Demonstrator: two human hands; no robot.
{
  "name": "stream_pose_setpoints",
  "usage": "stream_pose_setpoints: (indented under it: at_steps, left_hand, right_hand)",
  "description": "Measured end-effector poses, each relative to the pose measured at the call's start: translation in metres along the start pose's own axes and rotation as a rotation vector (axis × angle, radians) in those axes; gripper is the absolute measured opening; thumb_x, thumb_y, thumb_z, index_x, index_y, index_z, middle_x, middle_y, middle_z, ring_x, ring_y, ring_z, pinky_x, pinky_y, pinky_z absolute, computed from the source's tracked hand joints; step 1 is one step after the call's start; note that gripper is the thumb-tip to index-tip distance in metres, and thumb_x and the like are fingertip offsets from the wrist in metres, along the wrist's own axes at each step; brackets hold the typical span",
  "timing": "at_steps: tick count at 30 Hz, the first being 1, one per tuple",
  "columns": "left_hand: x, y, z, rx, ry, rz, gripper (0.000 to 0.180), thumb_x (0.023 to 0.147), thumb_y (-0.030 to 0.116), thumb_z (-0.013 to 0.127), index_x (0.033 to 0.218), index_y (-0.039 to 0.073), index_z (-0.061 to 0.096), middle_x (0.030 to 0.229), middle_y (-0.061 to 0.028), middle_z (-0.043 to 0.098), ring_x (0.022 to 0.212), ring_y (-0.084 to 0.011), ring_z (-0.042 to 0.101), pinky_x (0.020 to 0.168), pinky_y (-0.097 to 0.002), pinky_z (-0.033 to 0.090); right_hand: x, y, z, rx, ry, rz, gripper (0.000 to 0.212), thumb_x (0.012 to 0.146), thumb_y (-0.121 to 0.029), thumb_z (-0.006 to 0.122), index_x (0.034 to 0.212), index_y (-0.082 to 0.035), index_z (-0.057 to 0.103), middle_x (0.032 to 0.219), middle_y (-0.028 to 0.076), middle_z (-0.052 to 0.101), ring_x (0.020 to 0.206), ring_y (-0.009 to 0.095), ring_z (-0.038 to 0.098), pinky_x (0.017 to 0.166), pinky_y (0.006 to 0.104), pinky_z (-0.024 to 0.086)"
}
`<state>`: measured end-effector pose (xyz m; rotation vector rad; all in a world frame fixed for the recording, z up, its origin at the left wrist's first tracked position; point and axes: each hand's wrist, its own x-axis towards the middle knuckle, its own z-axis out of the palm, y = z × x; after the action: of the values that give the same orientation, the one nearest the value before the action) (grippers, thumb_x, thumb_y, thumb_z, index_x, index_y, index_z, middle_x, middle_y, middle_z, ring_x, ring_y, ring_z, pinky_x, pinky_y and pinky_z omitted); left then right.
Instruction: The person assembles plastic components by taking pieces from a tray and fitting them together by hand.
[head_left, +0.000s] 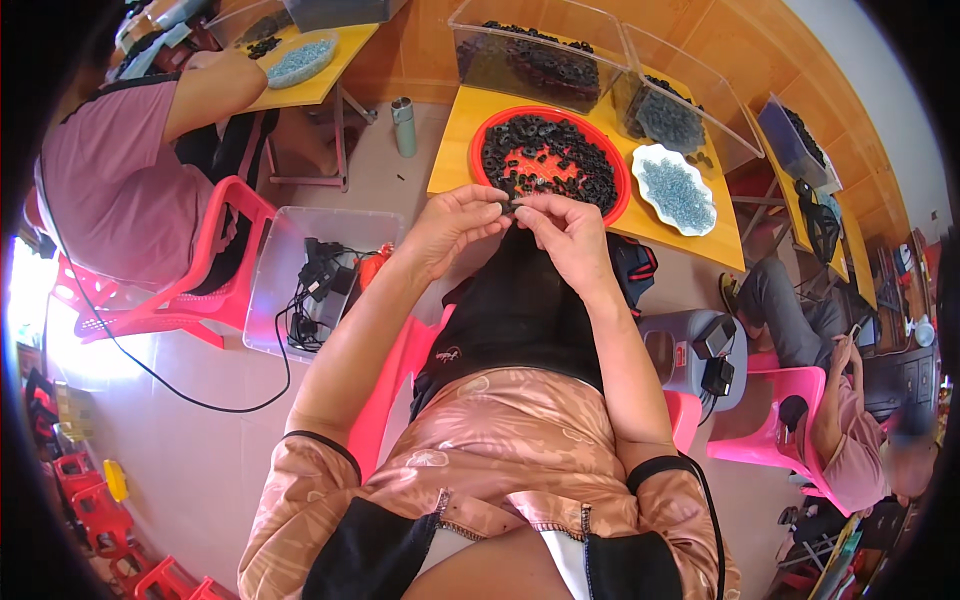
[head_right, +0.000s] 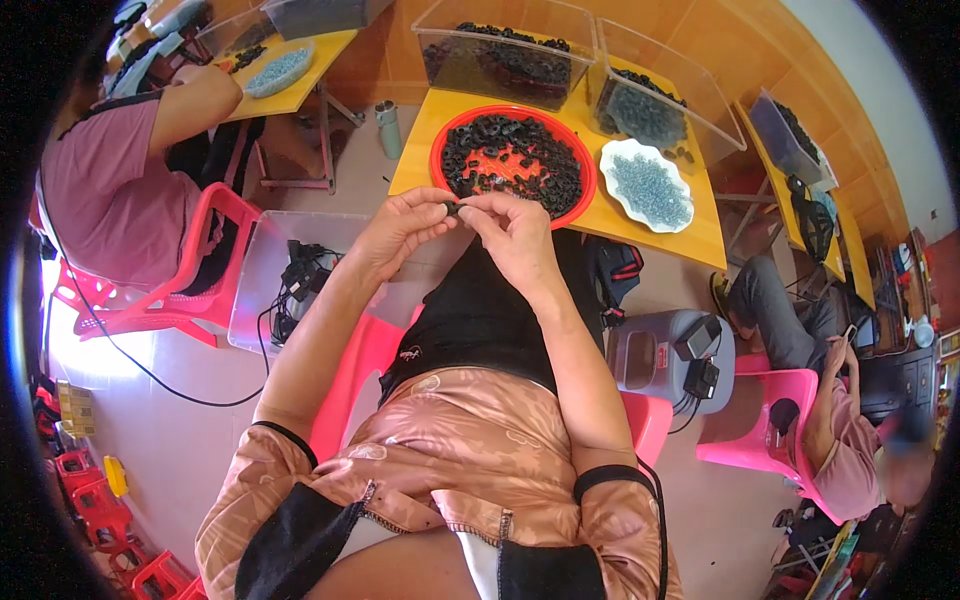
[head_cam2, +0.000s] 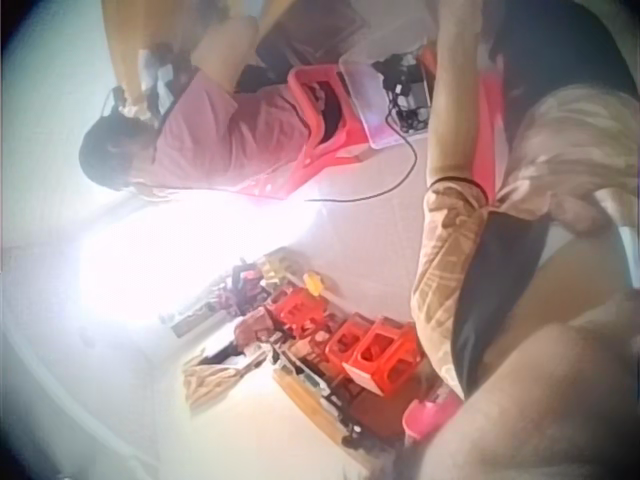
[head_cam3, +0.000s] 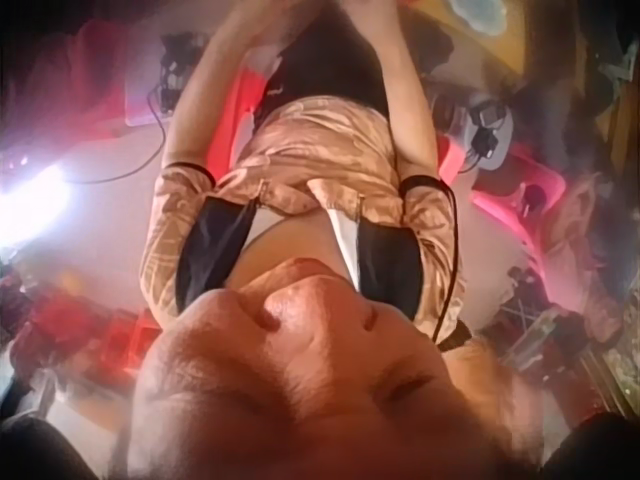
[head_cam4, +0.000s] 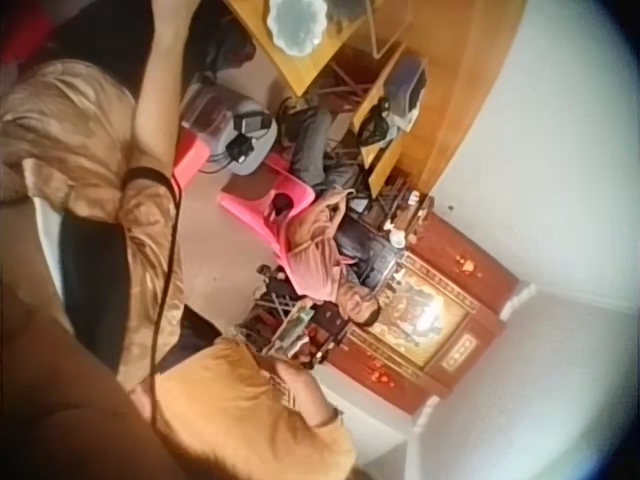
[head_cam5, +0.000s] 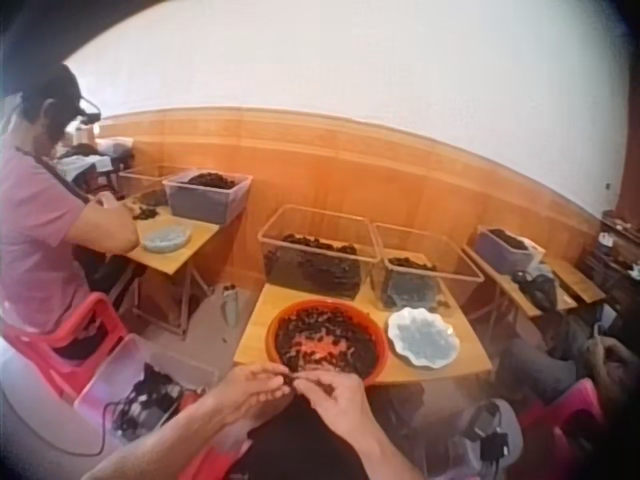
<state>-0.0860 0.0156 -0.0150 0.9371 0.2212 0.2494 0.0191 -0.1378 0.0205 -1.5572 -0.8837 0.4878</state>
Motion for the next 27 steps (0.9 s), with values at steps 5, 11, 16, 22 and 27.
stream_pose_setpoints:
  at_steps: [5,11,16,22,27]
  left_hand:
    - [0.003,-0.005,-0.003,0.034,0.030,0.020,0.022,0.084,0.007,0.064,0.105,0.002,0.059,0.095,-0.0082,0.065,0.086,-0.0153,0.065,0.080,-0.0249,0.052]
    - [0.002,-0.004,-0.001,0.011,0.032,0.026,0.022,0.084,0.007,0.064,0.104,0.002,0.059,0.093,-0.0070,0.065,0.084,-0.0144,0.065,0.079,-0.0243,0.052]
    - [0.000,-0.002,0.001,0.076,0.047,0.026,0.020,0.084,0.008,0.064,0.103,0.003,0.059,0.089,-0.0056,0.065,0.080,-0.0117,0.064,0.075,-0.0216,0.051]
    - [0.001,-0.006,0.001,0.236,0.061,0.142,0.017,0.084,0.006,0.062,0.101,0.002,0.059,0.087,-0.0049,0.064,0.076,-0.0092,0.062,0.069,-0.0194,0.049]
    - [0.003,-0.008,0.004,0.278,0.044,0.137,0.017,0.085,0.008,0.062,0.102,0.003,0.059,0.085,-0.0041,0.064,0.076,-0.0090,0.061,0.070,-0.0199,0.049]
  right_hand:
    - [0.001,0.002,0.002,-0.032,0.011,0.007,0.013,0.084,-0.010,0.063,0.091,0.000,0.068,0.068,0.002,0.063,0.059,0.005,0.053,0.053,0.0205,0.042]
    - [0.002,0.006,0.000,0.096,-0.010,0.060,0.014,0.085,-0.011,0.062,0.092,0.001,0.067,0.071,0.002,0.064,0.058,0.005,0.052,0.052,0.0197,0.041]
    - [0.003,0.009,-0.001,0.187,-0.039,0.092,0.014,0.086,-0.011,0.062,0.092,0.001,0.067,0.072,0.003,0.064,0.057,0.004,0.051,0.051,0.0189,0.040]
    - [0.004,0.011,0.002,0.256,-0.066,0.115,0.014,0.086,-0.011,0.063,0.092,0.001,0.066,0.074,0.003,0.064,0.057,0.004,0.049,0.051,0.0169,0.039]
    - [0.004,0.017,0.001,0.136,-0.040,0.081,0.015,0.084,-0.012,0.063,0.090,0.002,0.067,0.071,0.002,0.064,0.056,0.005,0.052,0.050,0.0193,0.042]
